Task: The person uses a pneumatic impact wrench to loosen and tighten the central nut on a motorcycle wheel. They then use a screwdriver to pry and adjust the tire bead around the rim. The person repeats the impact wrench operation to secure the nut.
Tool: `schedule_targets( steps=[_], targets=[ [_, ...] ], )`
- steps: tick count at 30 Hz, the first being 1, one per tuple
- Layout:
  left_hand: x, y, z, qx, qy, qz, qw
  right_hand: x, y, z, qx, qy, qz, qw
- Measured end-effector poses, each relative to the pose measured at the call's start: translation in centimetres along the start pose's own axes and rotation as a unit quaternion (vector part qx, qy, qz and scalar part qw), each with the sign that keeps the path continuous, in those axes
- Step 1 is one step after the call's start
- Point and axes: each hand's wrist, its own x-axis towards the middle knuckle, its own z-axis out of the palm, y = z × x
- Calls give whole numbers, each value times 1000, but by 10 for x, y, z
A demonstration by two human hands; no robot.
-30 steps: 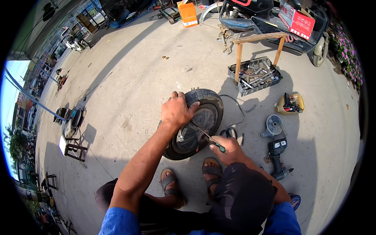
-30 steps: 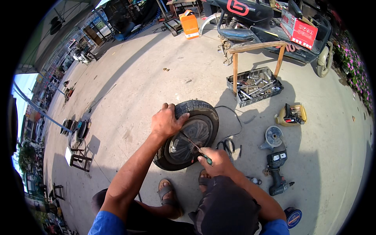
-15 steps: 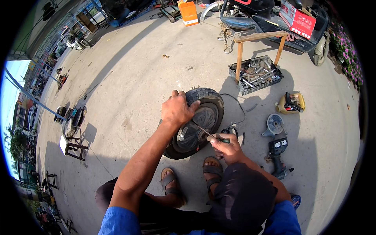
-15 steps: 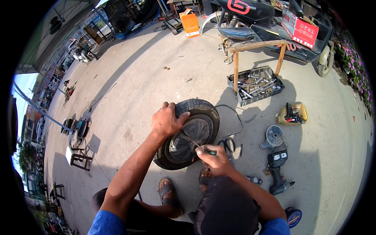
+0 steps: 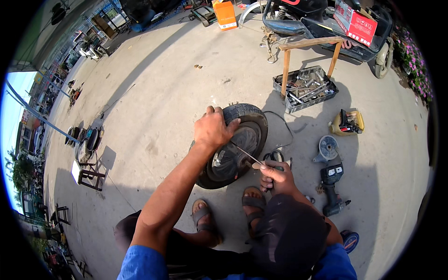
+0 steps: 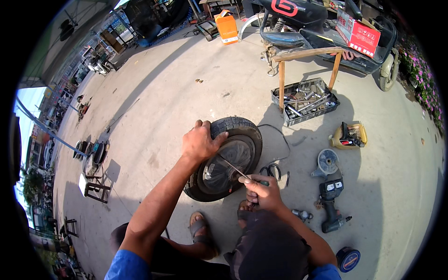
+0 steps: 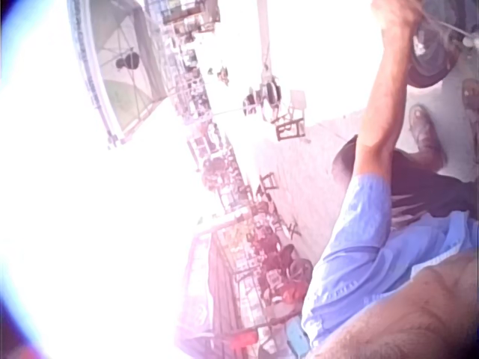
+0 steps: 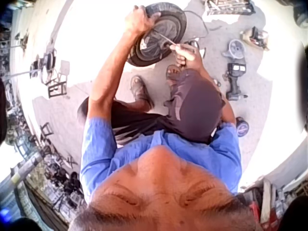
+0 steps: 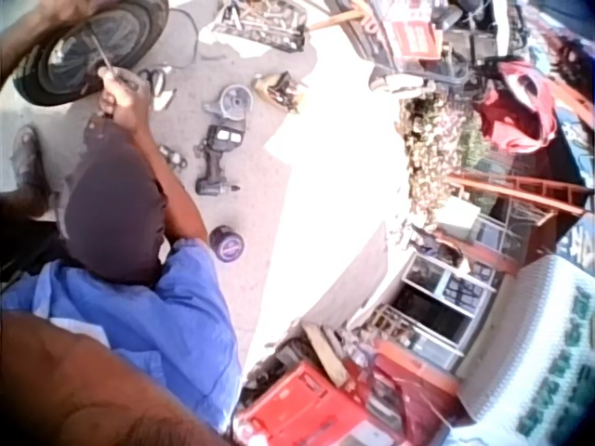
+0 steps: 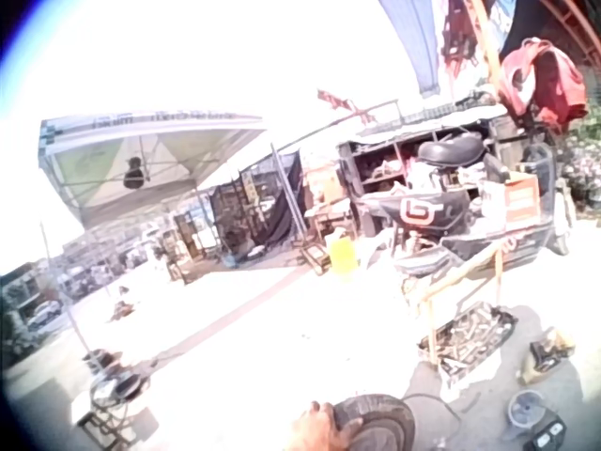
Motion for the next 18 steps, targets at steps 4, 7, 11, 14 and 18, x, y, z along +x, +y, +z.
schedule_targets(
  steps=[4,7,11,14,18],
  targets=[
    [2,1,0,5,-8,-5,1000,-8,11,7,-356,-12,-87,930],
    [0,-6,0,3,-8,-13,1000,0,23,4,-422,-49,-96,900],
    [3,-2,0,5,-5,-10,1000,1,22,7,-448,-51,-83,889],
    [2,2,-2,6,-7,-10,1000,6,28,2,-453,-62,-116,882],
    [3,1,-1,10,-8,-11,1000,7,24,8,-473,-60,-93,874]
  ],
)
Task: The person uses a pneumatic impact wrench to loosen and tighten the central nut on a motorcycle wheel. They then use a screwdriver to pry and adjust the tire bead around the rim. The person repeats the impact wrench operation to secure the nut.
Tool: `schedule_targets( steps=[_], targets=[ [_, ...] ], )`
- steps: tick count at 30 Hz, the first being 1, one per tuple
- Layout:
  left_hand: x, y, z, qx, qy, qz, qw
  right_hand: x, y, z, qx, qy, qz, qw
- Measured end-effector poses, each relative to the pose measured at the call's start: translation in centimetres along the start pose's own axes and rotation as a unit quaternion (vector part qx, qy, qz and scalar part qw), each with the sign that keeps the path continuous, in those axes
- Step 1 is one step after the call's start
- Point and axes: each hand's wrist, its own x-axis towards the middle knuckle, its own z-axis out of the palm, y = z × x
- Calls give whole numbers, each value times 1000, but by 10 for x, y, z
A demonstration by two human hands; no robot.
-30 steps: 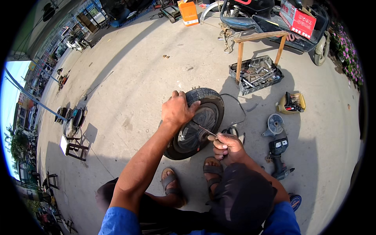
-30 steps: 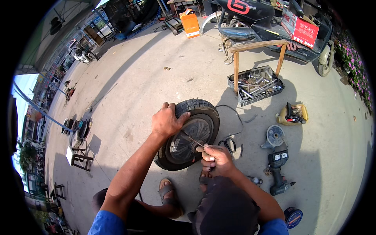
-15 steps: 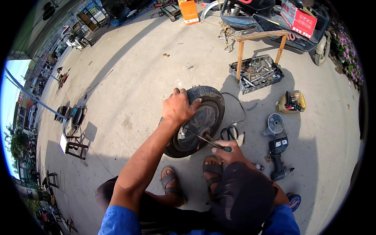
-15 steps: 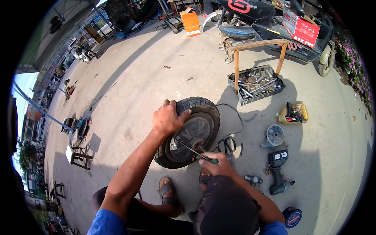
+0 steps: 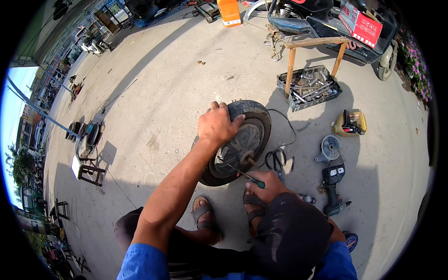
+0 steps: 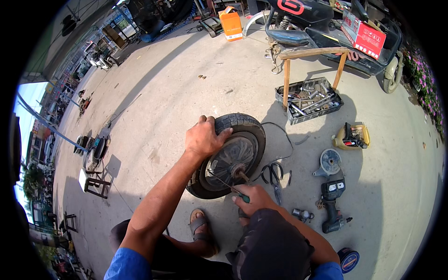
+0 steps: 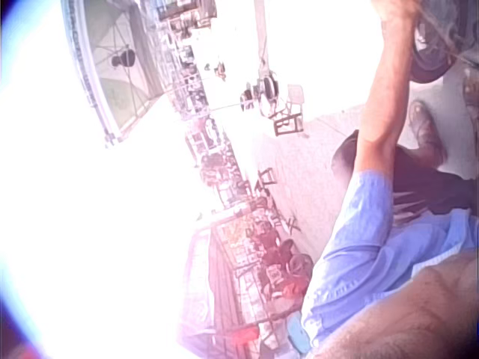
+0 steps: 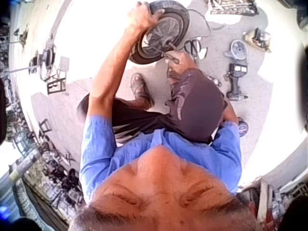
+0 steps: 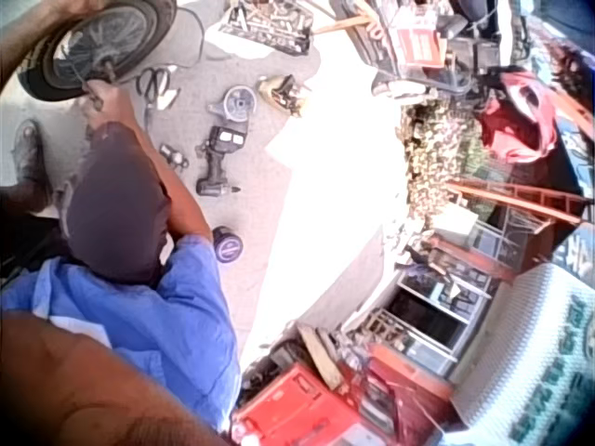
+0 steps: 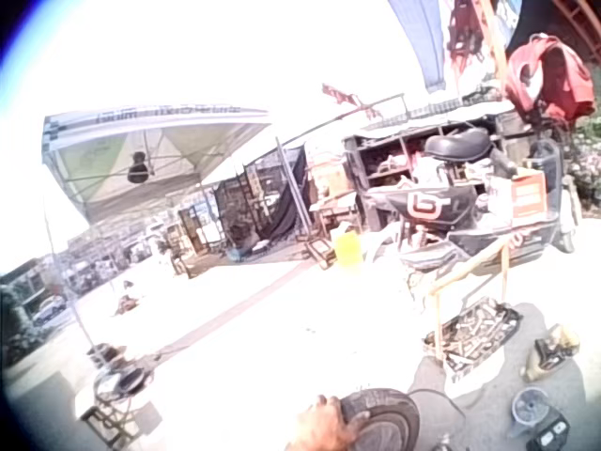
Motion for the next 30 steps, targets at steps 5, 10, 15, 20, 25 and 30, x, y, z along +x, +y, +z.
schedule_targets(
  steps=[5,10,15,20,25,30],
  targets=[
    [1,1,1,-4,4,4,1000,1,4,1,-69,2,-44,997],
    [1,-1,2,-3,3,-1,1000,-1,-1,10,40,19,-1,999],
    [1,2,2,-8,16,3,1000,-7,7,23,239,55,111,963],
    [0,-6,6,-6,18,-18,1000,-2,17,22,488,-17,149,860],
    [3,2,3,-14,9,-29,999,-4,35,15,613,-62,136,776],
    [9,1,3,-36,-9,-22,999,-3,56,17,693,-98,135,702]
  ],
)
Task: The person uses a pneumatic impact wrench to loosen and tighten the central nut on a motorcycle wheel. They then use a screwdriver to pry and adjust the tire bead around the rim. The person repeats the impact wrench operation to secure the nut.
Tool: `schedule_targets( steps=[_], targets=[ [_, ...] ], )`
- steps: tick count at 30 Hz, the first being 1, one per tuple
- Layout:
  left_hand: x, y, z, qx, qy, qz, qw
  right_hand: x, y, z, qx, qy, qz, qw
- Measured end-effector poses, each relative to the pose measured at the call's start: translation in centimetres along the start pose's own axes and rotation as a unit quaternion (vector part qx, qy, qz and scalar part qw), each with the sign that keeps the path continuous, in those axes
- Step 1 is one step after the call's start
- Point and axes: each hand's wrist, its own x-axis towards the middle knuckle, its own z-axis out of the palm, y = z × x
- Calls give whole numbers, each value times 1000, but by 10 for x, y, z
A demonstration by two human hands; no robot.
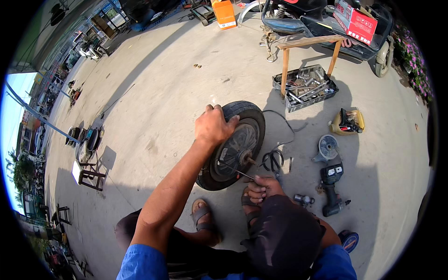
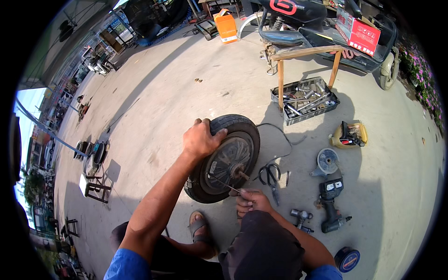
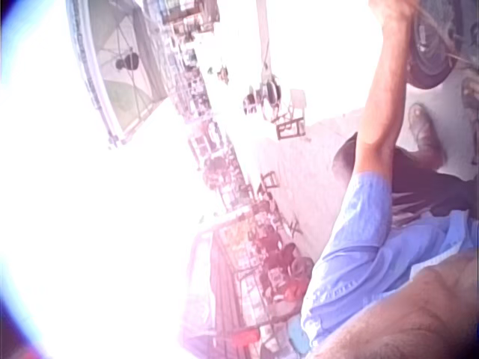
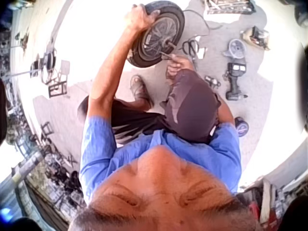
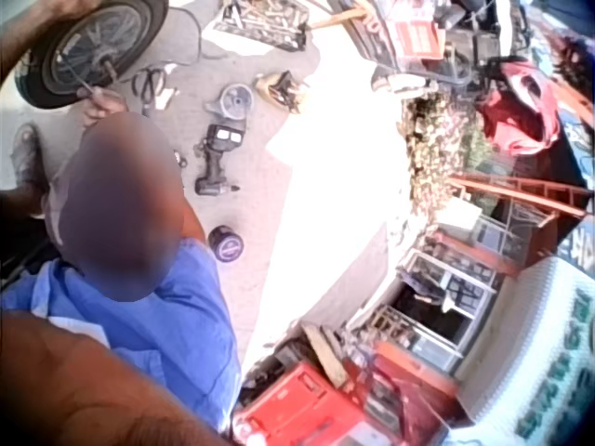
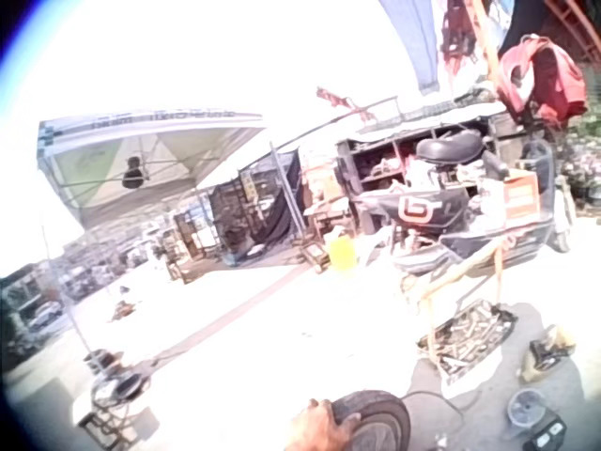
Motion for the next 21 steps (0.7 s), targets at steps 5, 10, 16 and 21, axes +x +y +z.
schedule_targets(
  steps=[5,10,16,21],
  targets=[
    [15,-9,-13,-37,-85,92,991,-13,-6,12,-65,55,-51,995],
    [6,3,-5,-54,-26,115,992,-25,-6,8,-82,126,-86,985],
    [6,11,-9,-34,-57,68,995,-27,0,17,-222,196,-156,942],
    [5,26,-11,-43,-62,69,995,-35,-9,-5,-241,171,-134,946]
  ],
)
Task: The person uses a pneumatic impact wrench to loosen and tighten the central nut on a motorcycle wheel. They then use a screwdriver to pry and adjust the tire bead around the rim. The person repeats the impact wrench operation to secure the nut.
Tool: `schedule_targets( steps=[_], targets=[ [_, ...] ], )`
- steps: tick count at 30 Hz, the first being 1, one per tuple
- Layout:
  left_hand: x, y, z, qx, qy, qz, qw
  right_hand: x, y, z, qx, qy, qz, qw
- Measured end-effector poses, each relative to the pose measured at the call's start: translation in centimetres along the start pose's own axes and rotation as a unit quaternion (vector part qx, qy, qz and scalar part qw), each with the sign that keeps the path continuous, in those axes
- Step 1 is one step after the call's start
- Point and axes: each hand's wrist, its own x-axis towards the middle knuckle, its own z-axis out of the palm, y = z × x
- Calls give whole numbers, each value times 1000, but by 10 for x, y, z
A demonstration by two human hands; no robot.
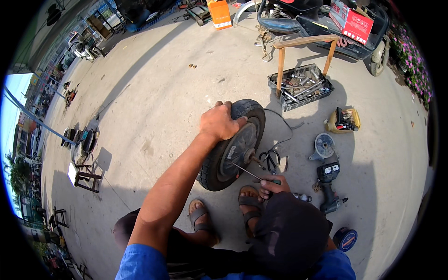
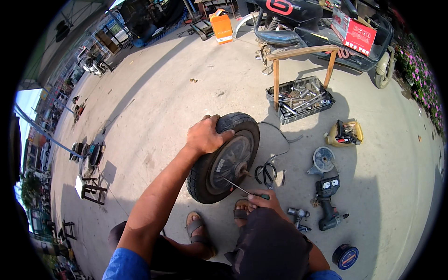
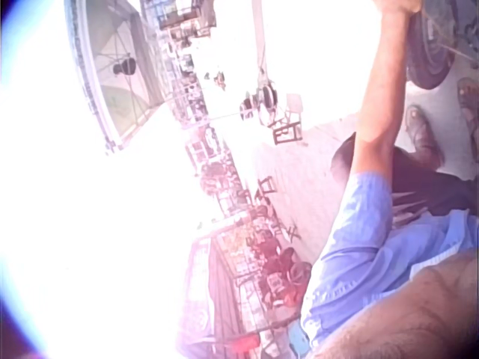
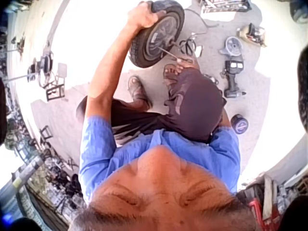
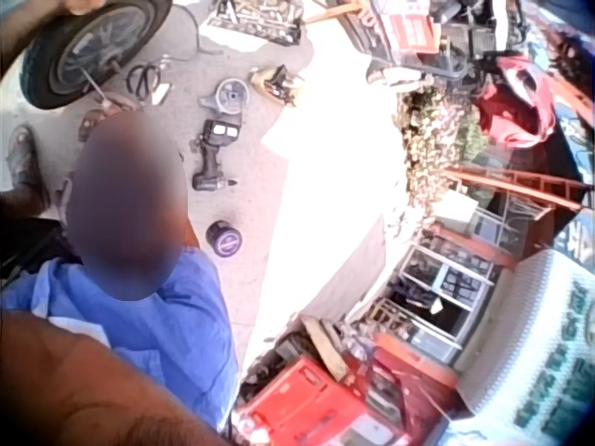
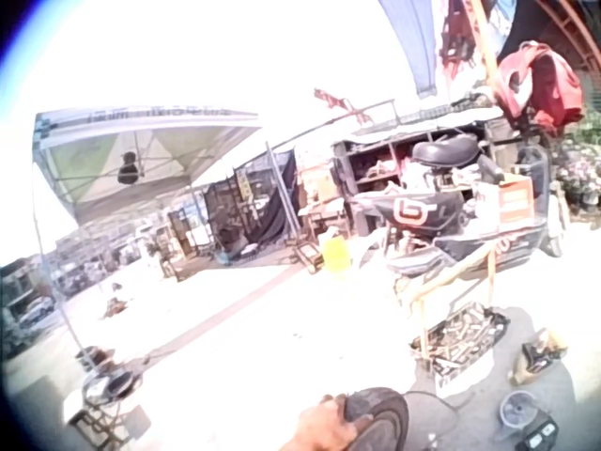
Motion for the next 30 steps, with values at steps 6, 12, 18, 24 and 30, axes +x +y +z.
schedule_targets(
  steps=[6,12,18,24,30],
  targets=[
    [3,0,7,3,16,5,1000,3,5,-13,-91,12,-17,996],
    [3,6,5,-1,3,4,1000,-2,7,-19,-269,45,-77,959],
    [4,7,7,-4,3,9,1000,-11,-23,-9,-458,-14,-73,886],
    [4,-1,6,3,13,3,1000,-14,-26,-37,-403,-6,-113,908],
    [4,0,8,-18,27,17,999,11,-55,-16,-220,23,-223,949]
  ],
)
